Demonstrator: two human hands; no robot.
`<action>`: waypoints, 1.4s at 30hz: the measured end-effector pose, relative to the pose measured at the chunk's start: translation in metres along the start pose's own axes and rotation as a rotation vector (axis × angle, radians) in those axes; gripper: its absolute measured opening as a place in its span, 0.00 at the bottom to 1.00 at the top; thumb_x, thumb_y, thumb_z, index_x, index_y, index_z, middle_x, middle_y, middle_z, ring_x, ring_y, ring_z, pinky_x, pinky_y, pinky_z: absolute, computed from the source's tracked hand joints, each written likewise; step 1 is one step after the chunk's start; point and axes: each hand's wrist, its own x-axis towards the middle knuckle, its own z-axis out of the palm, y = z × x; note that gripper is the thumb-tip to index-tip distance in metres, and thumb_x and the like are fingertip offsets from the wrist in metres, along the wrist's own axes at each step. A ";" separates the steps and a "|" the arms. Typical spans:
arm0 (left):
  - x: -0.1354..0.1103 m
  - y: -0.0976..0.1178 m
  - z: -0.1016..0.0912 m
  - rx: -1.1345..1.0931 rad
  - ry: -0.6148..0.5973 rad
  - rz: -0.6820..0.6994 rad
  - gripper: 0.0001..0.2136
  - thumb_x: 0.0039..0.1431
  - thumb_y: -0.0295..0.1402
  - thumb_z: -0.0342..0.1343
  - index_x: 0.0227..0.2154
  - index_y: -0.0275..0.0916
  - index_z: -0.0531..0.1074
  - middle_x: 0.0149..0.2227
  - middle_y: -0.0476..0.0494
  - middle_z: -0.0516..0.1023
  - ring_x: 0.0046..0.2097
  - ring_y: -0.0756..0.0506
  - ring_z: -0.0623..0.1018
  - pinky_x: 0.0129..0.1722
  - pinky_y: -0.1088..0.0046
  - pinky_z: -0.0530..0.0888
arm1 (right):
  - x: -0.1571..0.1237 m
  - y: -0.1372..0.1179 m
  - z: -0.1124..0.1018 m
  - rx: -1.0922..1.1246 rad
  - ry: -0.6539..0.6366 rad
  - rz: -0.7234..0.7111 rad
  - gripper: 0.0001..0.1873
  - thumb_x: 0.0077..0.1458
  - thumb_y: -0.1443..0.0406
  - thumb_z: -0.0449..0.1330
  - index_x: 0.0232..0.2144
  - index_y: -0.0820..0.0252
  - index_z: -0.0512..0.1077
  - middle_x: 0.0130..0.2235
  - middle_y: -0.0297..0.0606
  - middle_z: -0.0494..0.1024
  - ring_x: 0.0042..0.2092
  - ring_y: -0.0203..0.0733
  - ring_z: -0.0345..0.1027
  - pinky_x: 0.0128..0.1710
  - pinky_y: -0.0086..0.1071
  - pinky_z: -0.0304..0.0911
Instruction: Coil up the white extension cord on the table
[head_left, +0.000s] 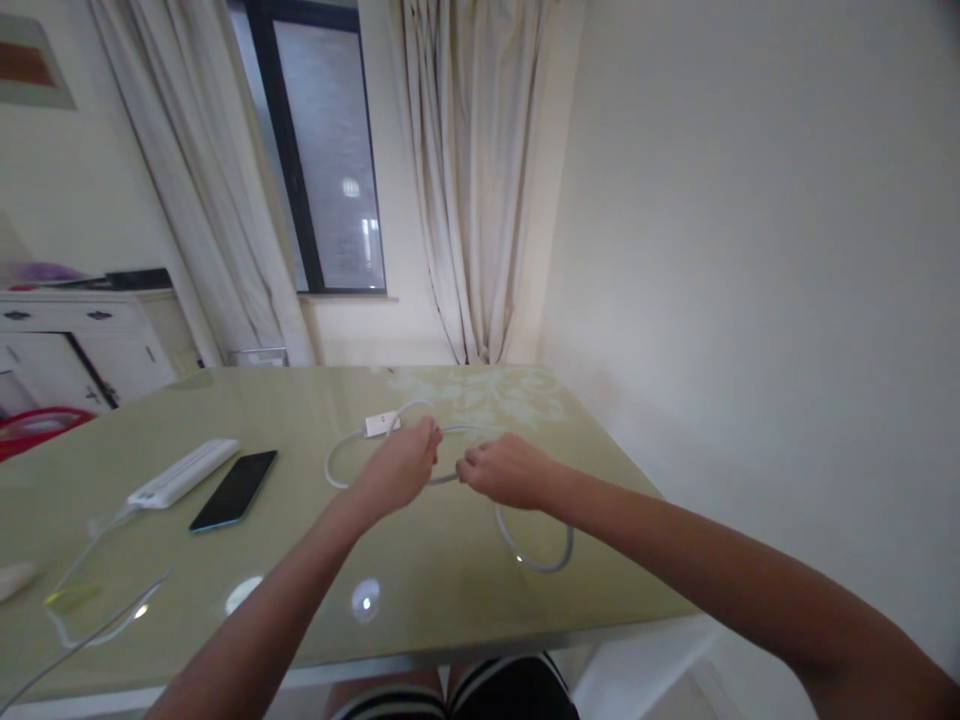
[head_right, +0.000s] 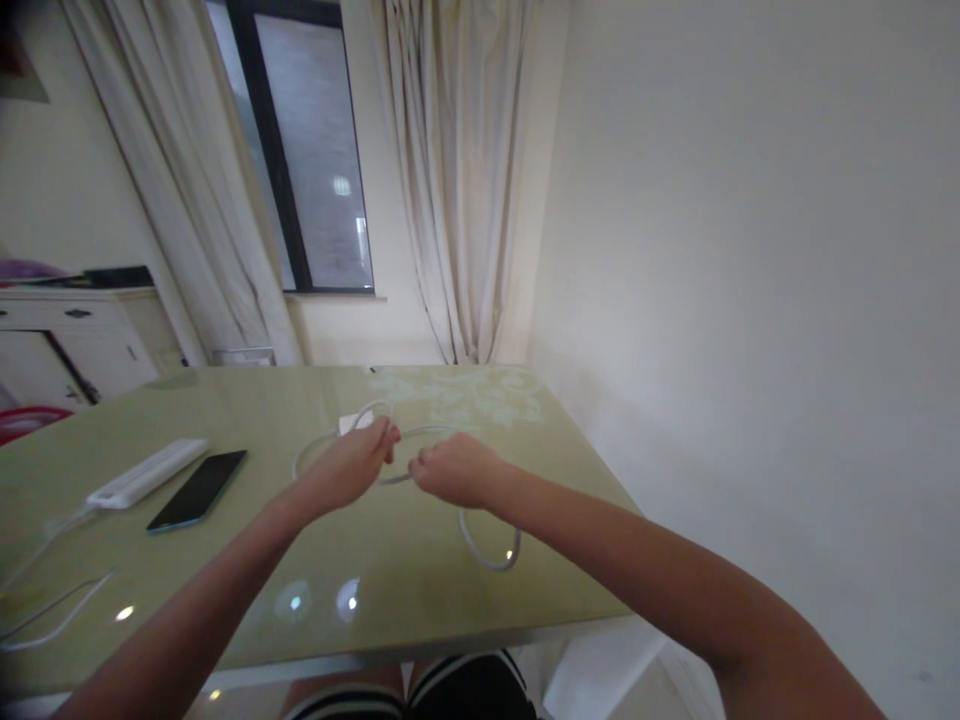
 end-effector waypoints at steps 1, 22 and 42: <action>-0.003 0.003 0.005 0.076 -0.050 0.049 0.08 0.63 0.36 0.51 0.29 0.42 0.67 0.28 0.39 0.74 0.32 0.41 0.74 0.33 0.64 0.65 | 0.001 -0.007 -0.004 -0.012 0.035 -0.047 0.13 0.68 0.71 0.50 0.45 0.64 0.75 0.39 0.47 0.82 0.37 0.45 0.78 0.31 0.31 0.65; -0.028 -0.087 -0.067 -1.358 0.239 -0.345 0.15 0.61 0.40 0.64 0.29 0.36 0.66 0.19 0.62 0.49 0.17 0.57 0.51 0.15 0.83 0.57 | -0.064 0.117 0.042 1.115 0.459 0.597 0.26 0.61 0.45 0.56 0.33 0.63 0.74 0.20 0.27 0.60 0.23 0.32 0.51 0.25 0.27 0.47; -0.019 -0.017 0.010 -0.431 -0.133 -0.046 0.25 0.63 0.56 0.50 0.27 0.38 0.73 0.28 0.45 0.76 0.33 0.45 0.74 0.34 0.70 0.71 | 0.031 -0.043 0.003 0.269 0.163 -0.004 0.25 0.70 0.49 0.50 0.36 0.60 0.78 0.36 0.44 0.83 0.36 0.44 0.77 0.29 0.30 0.57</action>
